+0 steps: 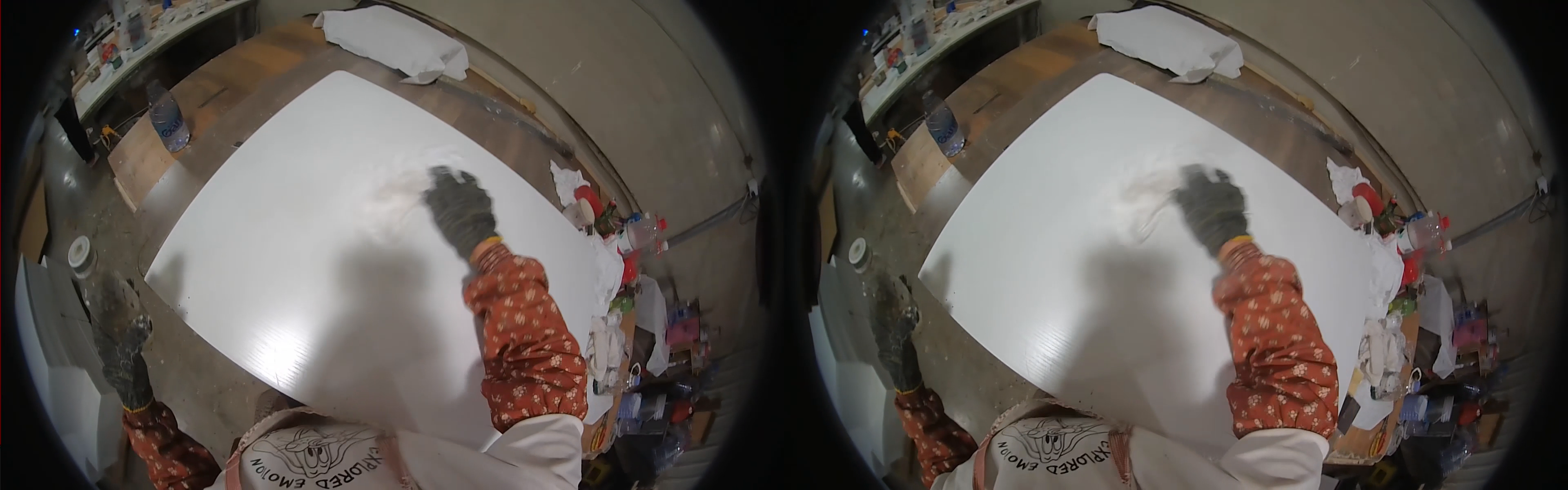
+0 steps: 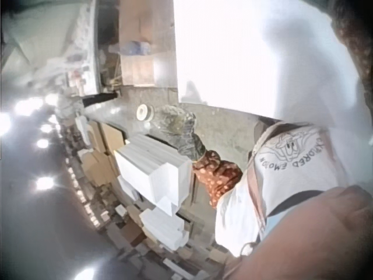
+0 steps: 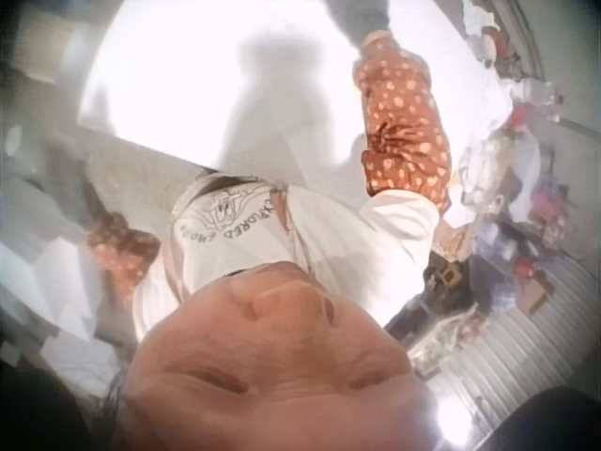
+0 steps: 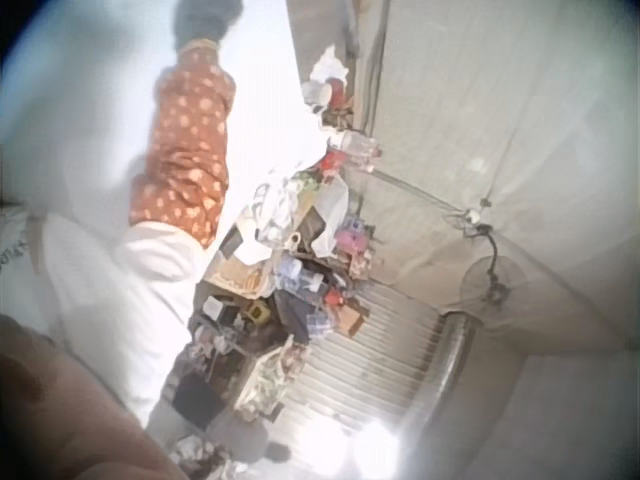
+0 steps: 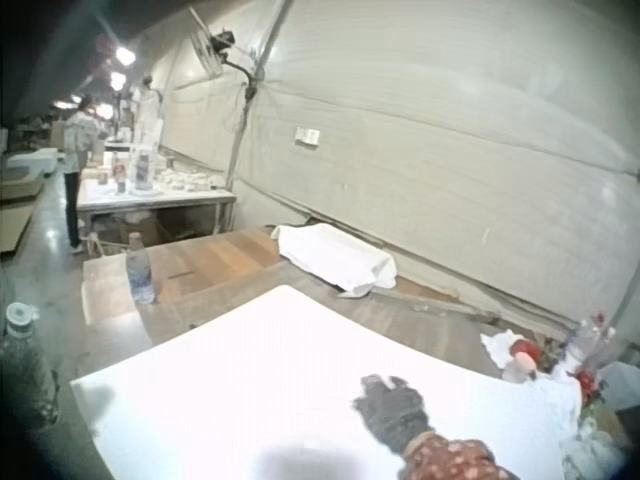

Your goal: The person wipes a white board with a cloth, applies liquid from a bottle, and continues wiping the board and its edges before stacking it with other boards.

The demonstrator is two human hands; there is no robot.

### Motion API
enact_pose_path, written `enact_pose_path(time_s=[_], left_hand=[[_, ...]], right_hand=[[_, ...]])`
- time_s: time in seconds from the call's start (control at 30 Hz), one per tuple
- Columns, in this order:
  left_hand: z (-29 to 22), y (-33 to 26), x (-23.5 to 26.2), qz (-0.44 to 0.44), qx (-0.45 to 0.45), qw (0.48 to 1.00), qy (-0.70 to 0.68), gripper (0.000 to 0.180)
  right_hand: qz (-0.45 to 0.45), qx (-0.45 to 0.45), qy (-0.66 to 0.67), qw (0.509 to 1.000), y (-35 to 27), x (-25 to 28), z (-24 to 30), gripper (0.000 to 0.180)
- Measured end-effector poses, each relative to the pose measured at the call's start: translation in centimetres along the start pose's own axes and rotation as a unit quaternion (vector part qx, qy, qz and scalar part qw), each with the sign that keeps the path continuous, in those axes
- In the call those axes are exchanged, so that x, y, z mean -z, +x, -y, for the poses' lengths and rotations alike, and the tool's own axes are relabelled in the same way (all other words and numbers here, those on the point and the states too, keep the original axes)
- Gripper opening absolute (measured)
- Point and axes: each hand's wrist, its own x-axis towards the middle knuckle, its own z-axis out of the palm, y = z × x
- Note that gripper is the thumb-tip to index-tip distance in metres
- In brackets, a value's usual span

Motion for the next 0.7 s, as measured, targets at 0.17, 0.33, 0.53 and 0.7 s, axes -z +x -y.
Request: enact_pose_path(time_s=[0.17, 0.33, 0.53, 0.7], left_hand=[[-2.6, -3.1, 0.2, 0.055, 0.001, 0.996, -0.064, 0.069], [-4.0, -3.6, -1.0, 0.032, 0.039, 0.992, -0.113, 0.075], [-7.7, -2.0, -4.8, 0.071, 0.049, 0.985, -0.152, 0.082], [-5.5, -2.1, -4.6, 0.077, -0.01, 0.993, -0.091, 0.084]], right_hand=[[0.261, -0.346, -0.16, 0.887, -0.8, 2.4, -12.4, 0.042], [-0.041, -0.025, -0.027, 0.999, 0.6, -0.7, 0.5, 0.027], [0.032, -0.045, -0.011, 0.998, -1.0, -0.2, 3.5, 0.04], [0.136, -0.397, -0.155, 0.894, -7.5, 1.3, -16.3, 0.035]])
